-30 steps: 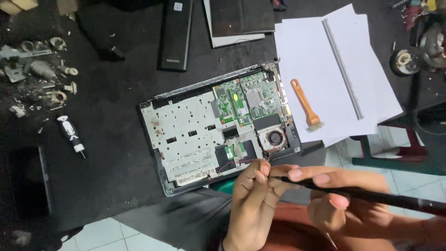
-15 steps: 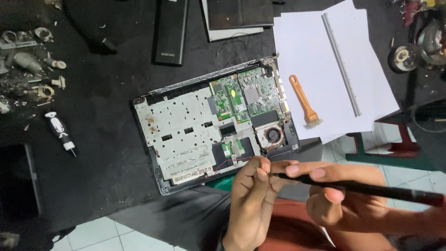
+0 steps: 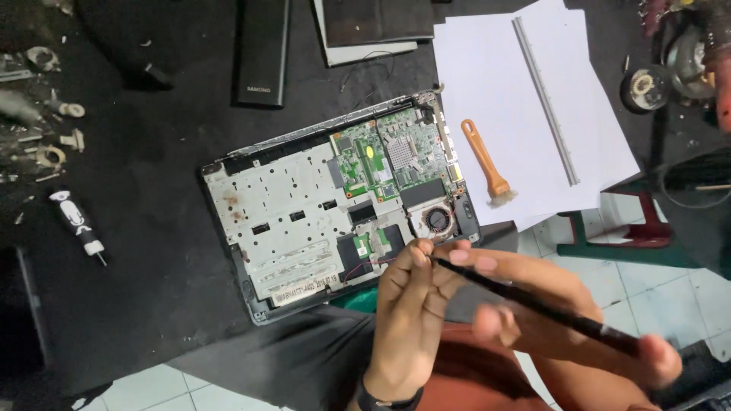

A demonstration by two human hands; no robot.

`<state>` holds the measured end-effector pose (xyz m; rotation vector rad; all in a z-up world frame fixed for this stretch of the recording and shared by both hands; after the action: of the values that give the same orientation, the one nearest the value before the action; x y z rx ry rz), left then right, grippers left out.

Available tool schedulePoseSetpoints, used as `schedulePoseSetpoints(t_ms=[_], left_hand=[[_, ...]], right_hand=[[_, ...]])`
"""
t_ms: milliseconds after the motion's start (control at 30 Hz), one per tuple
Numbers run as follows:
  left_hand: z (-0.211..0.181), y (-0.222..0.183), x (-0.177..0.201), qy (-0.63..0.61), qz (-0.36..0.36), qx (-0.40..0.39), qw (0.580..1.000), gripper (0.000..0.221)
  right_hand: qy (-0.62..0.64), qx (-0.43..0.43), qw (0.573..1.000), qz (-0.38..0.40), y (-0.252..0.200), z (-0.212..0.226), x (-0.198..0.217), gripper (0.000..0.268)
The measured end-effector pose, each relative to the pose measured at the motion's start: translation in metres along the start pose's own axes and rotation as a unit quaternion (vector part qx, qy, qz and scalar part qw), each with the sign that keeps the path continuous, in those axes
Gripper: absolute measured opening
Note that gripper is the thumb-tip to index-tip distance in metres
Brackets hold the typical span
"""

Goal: Cleaning a laptop cooling fan with a brush and reconnecting internal ribbon cables and connectors.

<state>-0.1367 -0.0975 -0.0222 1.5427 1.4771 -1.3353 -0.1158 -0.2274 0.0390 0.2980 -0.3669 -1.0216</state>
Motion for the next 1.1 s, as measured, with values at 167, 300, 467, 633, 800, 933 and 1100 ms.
schedulePoseSetpoints(t_ms=[167, 300, 467, 633, 800, 933, 1100], left_hand=[[-0.002, 0.01, -0.005, 0.031, 0.006, 0.01, 0.999, 0.023], [0.0, 0.013, -0.003, 0.013, 0.009, 0.017, 1.0, 0.021], [-0.053, 0.013, -0.005, 0.292, 0.058, -0.101, 0.949, 0.025], [-0.095, 0.027, -0.012, 0.692, 0.116, -0.084, 0.708, 0.018], [-0.078, 0.044, 0.014, 0.827, 0.172, -0.083, 0.528, 0.026], [-0.067, 0.049, 0.025, 0.863, 0.145, -0.052, 0.482, 0.031], [-0.064, 0.05, 0.03, 0.866, 0.129, -0.055, 0.479, 0.033]], right_hand=[[0.4, -0.02, 0.913, 0.076, 0.009, -0.002, -0.002, 0.091], [0.096, -0.05, 0.994, -0.015, -0.005, -0.026, 0.001, 0.04], [-0.237, -0.001, 0.947, -0.217, -0.027, -0.026, 0.027, 0.097], [-0.277, 0.005, 0.96, -0.046, 0.003, -0.028, 0.021, 0.074], [-0.25, -0.007, 0.968, 0.007, -0.018, -0.058, 0.021, 0.089], [-0.283, 0.008, 0.959, -0.003, -0.017, -0.062, 0.02, 0.077], [-0.279, 0.019, 0.96, 0.002, -0.017, -0.065, 0.018, 0.078]])
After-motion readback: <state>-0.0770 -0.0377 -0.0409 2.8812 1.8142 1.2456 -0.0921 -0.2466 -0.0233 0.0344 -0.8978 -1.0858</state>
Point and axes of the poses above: each hand's wrist, its own y-axis towards the middle knuckle, its own x-axis out of the back of the hand, z = x × y, the point moved 5 cm from there along y, towards the middle knuckle, and after that the axes turned 14 degrees about z, right-handed, at the moved point
